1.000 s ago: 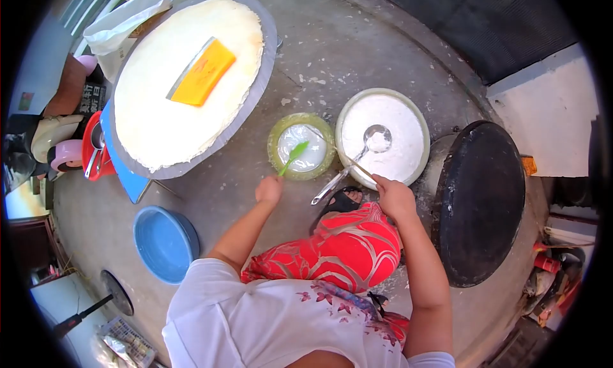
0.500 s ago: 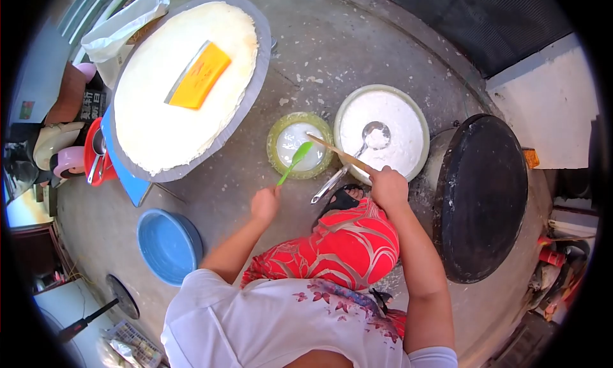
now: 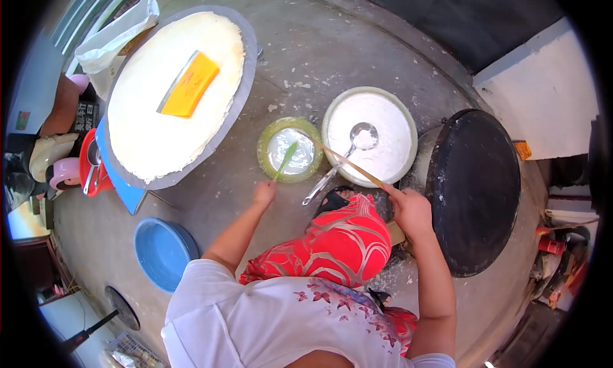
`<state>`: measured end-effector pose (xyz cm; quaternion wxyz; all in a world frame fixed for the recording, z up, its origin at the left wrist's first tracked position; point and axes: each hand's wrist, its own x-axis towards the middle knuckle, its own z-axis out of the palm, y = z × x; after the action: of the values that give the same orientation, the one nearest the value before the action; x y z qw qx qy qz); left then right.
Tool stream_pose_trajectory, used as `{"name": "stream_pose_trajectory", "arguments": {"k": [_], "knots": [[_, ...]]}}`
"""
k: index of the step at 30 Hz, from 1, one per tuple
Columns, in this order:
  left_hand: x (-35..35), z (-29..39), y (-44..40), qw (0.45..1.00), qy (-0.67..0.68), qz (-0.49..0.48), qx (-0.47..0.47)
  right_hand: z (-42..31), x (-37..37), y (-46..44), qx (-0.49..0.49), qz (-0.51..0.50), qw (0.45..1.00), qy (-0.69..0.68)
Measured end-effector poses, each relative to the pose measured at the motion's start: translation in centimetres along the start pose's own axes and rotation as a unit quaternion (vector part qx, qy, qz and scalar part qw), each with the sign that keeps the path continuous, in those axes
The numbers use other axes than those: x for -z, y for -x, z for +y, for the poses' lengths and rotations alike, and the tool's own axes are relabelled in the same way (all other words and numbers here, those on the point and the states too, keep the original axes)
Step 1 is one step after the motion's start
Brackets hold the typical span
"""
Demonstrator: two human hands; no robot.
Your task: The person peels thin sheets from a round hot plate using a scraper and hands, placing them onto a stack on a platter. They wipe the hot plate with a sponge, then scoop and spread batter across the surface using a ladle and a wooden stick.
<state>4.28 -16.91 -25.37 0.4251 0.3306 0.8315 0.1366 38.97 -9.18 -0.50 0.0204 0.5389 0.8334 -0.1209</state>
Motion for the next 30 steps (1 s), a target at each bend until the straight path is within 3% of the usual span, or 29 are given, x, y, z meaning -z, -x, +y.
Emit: {"name": "stream_pose_trajectory", "arguments": {"k": [2,5,7,8,9,10,11,13,15,17,21,22,23,24,25,26,28,29,30], "knots": [[0.0,0.9,0.3,0.997,-0.068,-0.011,-0.030,1.0,-1.0,1.4,-0.026,-0.006,0.999,-0.026],[-1.9,2.4,1.3,0.949,-0.108,0.117,-0.273,1.8,-1.8,3.4,-0.116,-0.012,0.990,-0.074],[-3.1,3.5,2.1,0.875,-0.127,0.195,-0.424,1.8,-1.8,4.9,-0.159,0.014,0.958,-0.238],[-3.7,4.4,2.2,0.873,-0.128,0.192,-0.429,2.1,-2.2,6.0,-0.164,0.018,0.957,-0.239],[-4.2,5.8,2.1,0.947,0.028,-0.065,-0.314,2.7,-2.8,7.1,-0.170,0.038,0.933,-0.314],[-4.4,7.4,2.1,0.918,0.177,-0.315,-0.162,2.9,-3.0,8.0,-0.174,0.058,0.903,-0.388],[-4.6,8.9,2.4,0.917,0.171,-0.319,-0.167,3.0,-2.9,9.0,-0.178,0.065,0.902,-0.388],[-3.9,12.5,4.2,0.854,0.296,-0.423,0.060,2.6,-1.6,11.2,-0.257,0.051,0.833,-0.488],[-2.9,16.0,5.9,0.830,0.317,-0.455,0.062,2.6,-1.0,13.4,-0.277,0.065,0.808,-0.517],[-2.7,18.9,7.3,0.788,0.421,-0.412,0.179,2.6,-0.7,15.6,-0.294,0.077,0.780,-0.546],[-5.1,18.7,4.6,0.827,0.401,-0.366,0.147,2.6,-0.6,18.9,-0.319,0.111,0.751,-0.568],[-4.8,18.8,4.7,0.883,0.311,-0.341,0.086,2.7,-0.7,19.6,-0.322,0.120,0.752,-0.562],[-4.2,18.6,5.0,0.885,0.302,-0.344,0.084,2.7,-0.8,20.3,-0.327,0.126,0.747,-0.565],[-3.1,18.8,6.0,0.948,0.170,-0.261,-0.061,2.7,-1.0,20.9,-0.335,0.135,0.735,-0.574],[-2.4,19.1,6.9,0.964,0.030,-0.167,-0.205,2.9,-1.2,21.3,-0.342,0.143,0.723,-0.583],[-2.2,19.3,8.0,0.964,0.023,-0.169,-0.206,3.0,-1.5,21.6,-0.346,0.145,0.718,-0.587],[-1.9,19.2,9.7,0.915,-0.153,-0.001,-0.373,3.1,-2.1,22.2,-0.335,0.172,0.703,-0.603],[-1.8,19.3,9.9,0.914,-0.156,0.000,-0.374,3.1,-2.3,22.2,-0.334,0.173,0.701,-0.606],[-1.3,19.5,9.8,0.905,-0.258,-0.023,-0.337,3.0,-2.3,22.2,-0.334,0.179,0.702,-0.604]]}}
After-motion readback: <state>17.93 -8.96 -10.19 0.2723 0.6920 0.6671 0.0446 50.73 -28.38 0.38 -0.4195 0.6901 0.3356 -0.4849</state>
